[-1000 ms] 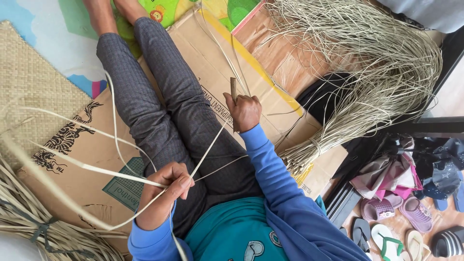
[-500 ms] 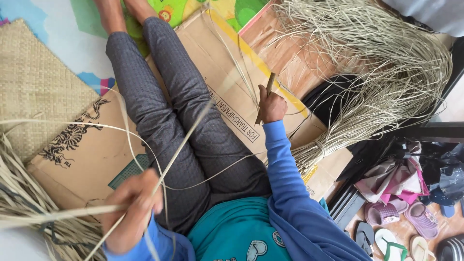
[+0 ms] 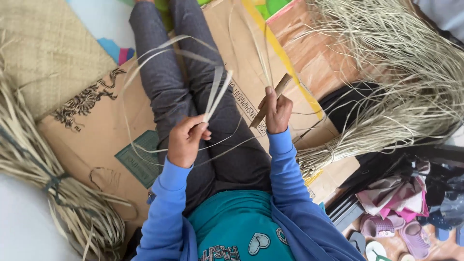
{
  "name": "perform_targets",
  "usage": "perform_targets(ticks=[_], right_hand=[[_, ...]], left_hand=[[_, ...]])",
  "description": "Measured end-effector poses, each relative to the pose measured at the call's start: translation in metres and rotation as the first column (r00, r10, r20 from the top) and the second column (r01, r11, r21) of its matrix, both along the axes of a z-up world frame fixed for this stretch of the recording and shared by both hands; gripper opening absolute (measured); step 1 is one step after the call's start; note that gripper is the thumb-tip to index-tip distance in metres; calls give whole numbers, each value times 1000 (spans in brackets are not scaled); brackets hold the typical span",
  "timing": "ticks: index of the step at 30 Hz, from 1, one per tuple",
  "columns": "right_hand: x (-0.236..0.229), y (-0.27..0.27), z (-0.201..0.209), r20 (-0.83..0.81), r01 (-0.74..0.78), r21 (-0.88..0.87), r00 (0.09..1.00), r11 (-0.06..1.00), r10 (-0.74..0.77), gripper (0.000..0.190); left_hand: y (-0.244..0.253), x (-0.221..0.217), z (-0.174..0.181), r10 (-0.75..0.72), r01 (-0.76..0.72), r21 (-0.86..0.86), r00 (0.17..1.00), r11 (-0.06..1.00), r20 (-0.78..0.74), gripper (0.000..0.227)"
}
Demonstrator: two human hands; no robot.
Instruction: Braiding and weaving long strips of dried plant material while sitting on the floor.
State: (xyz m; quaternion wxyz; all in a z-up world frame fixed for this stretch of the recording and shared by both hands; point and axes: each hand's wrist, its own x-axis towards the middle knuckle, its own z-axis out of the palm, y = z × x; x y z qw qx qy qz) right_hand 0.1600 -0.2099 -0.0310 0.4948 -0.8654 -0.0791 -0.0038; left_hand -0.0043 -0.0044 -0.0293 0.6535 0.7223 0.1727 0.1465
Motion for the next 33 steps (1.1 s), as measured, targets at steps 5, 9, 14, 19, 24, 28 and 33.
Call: perform_targets(ticks=[5, 9, 14, 19, 24, 28, 33], right_hand=[[-30, 29, 8, 244, -361, 250, 922, 899, 302, 49], [-36, 52, 29, 529, -474, 153, 781, 867, 333, 46], [-31, 62, 23, 618, -458, -147, 649, 877, 443, 38], [-35, 72, 44, 637, -544, -151, 585, 825, 502, 39], [-25, 58, 15, 645, -634, -152, 518, 759, 562, 37], [-30, 52, 26, 584, -554, -190, 600, 811, 547, 47], [-29, 42, 40, 403, -337, -258, 814, 906, 418, 60]], left_hand=[[-13, -1, 9, 61, -72, -285, 997, 956, -45, 17], [-18, -3, 8, 68, -83, -249, 995, 965, -70, 15], [-20, -2, 14, 13, -19, -213, 999, 977, -29, 15], [-23, 2, 32, -17, 17, 6, 1000, 1000, 7, 12], [-33, 3, 32, -4, 11, 224, 999, 975, -33, 13], [-34, 5, 36, -93, 146, 475, 987, 868, -133, 15], [-17, 0, 91, -226, 206, 358, 974, 911, 14, 33]])
